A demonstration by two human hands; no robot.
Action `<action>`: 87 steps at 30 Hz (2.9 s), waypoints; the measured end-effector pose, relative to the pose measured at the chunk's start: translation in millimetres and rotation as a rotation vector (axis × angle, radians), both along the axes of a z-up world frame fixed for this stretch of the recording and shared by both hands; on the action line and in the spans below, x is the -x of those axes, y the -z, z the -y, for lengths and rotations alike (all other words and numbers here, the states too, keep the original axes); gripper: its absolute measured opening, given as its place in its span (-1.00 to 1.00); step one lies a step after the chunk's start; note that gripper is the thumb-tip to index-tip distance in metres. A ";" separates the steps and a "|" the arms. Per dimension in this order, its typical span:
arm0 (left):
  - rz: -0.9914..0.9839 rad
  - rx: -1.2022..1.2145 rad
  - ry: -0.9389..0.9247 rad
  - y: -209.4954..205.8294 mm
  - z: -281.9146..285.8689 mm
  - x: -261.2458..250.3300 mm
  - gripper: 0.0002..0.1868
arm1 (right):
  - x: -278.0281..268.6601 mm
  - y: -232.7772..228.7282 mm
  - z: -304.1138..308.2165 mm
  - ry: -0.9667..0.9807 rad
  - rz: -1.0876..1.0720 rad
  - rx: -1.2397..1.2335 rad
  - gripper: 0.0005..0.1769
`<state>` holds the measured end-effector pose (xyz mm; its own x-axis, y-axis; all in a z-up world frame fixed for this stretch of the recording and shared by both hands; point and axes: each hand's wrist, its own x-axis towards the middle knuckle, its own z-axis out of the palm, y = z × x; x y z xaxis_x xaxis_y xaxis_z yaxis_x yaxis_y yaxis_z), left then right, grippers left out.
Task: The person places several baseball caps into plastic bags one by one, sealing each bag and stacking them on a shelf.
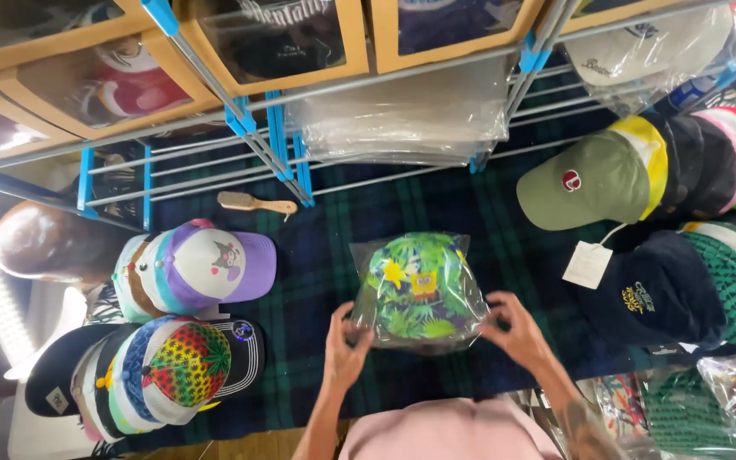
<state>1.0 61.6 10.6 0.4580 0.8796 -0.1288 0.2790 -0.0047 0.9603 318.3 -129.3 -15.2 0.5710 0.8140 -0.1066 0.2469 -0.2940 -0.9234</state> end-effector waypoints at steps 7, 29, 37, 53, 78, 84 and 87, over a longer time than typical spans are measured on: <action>0.456 0.041 -0.008 -102.7 -50.0 -41.5 -0.56 | -30.6 -135.5 -57.7 0.073 -0.488 -0.280 -0.58; 0.078 0.095 0.226 -133.7 -74.3 -20.8 -0.19 | -63.9 -115.5 -57.4 -0.139 -0.342 -0.119 -0.31; -0.318 -0.778 0.156 -59.2 -130.7 -51.4 -0.79 | -102.0 -72.7 -110.4 -0.098 0.536 -0.128 -0.92; -0.618 -0.837 0.226 54.1 17.1 17.7 -0.79 | 3.3 57.1 19.6 -0.218 0.792 0.060 -0.69; -0.723 -0.794 -0.022 64.7 1.7 -84.7 -0.08 | 63.4 67.2 -93.5 -0.049 0.959 0.147 0.00; -0.700 -0.845 -0.057 73.3 -0.6 -90.9 -0.08 | 60.2 72.6 -95.5 -0.063 0.954 0.148 0.01; -0.727 -0.854 -0.072 71.9 -0.6 -93.0 -0.09 | 59.2 73.4 -95.7 -0.077 0.931 0.191 0.03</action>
<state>94.0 62.2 -61.4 0.4643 0.8285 0.3129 0.7976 -0.5448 0.2590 259.1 -33.7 -88.6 0.4395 0.8687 0.2286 0.8835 -0.3722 -0.2845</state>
